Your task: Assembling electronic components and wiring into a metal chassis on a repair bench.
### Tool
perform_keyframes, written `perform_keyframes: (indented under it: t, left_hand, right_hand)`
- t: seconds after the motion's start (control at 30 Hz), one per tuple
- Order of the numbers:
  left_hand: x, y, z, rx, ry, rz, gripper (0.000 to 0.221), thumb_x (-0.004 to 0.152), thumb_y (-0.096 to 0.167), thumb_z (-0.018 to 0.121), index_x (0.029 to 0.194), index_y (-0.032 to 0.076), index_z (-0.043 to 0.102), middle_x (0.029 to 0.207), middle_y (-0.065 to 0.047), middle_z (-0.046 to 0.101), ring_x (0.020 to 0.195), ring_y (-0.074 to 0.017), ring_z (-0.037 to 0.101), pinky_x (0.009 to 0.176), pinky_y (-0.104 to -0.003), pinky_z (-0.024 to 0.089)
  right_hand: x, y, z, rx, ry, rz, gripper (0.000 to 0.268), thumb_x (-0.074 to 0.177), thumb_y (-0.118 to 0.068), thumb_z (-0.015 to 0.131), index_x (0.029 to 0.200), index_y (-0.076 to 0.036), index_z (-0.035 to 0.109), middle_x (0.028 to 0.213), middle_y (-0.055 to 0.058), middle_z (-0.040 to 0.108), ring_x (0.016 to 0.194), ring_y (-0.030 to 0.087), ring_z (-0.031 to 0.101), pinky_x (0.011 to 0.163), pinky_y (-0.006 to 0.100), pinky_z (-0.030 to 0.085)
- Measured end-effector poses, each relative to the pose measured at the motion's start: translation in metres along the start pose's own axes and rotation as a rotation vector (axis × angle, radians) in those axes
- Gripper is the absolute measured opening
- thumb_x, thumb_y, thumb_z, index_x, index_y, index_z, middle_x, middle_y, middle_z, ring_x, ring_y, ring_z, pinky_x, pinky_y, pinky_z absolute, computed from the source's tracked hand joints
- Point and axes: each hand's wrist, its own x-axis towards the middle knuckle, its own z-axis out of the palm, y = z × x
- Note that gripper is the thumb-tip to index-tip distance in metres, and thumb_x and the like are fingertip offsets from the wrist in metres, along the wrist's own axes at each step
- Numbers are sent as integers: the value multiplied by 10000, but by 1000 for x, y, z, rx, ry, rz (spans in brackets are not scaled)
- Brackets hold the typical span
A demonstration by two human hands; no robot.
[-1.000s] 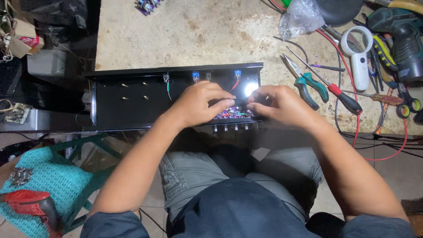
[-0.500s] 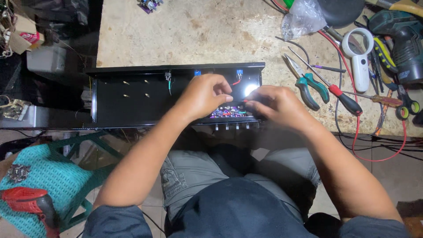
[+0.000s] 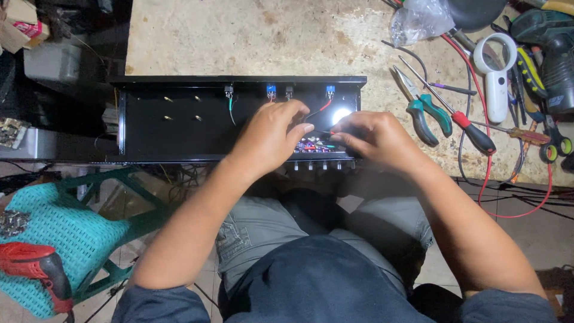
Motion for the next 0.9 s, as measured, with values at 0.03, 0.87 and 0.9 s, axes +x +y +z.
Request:
perform_keyframes:
  t: [0.03, 0.87, 0.9]
  left_hand:
    - [-6, 6, -2, -2, 1, -1, 261, 979, 190, 660, 1205, 61, 668, 1024, -168, 765, 945, -356, 739, 889, -462, 552]
    - [-17, 31, 15, 202, -264, -146, 1058, 814, 502, 801, 1599, 169, 176, 1164, -78, 673, 1145, -323, 576, 989, -570, 352]
    - [-17, 30, 17, 185, -272, -168, 1069, 808, 498, 809, 1598, 178, 164, 1167, -61, 670, 1155, -310, 568, 1004, -569, 339]
  right_hand:
    - [0, -1, 1, -1, -2, 1, 98, 904, -111, 791, 994, -74, 785, 892, 119, 789, 866, 321, 758, 740, 414, 581]
    - [33, -37, -24, -318, -451, 307, 229, 903, -239, 708, 1050, -77, 776, 923, 189, 796, 943, 427, 748, 819, 536, 580]
    - [33, -39, -26, -290, -463, 331, 251, 899, -239, 701, 1068, -68, 774, 950, 204, 796, 968, 445, 740, 831, 554, 574]
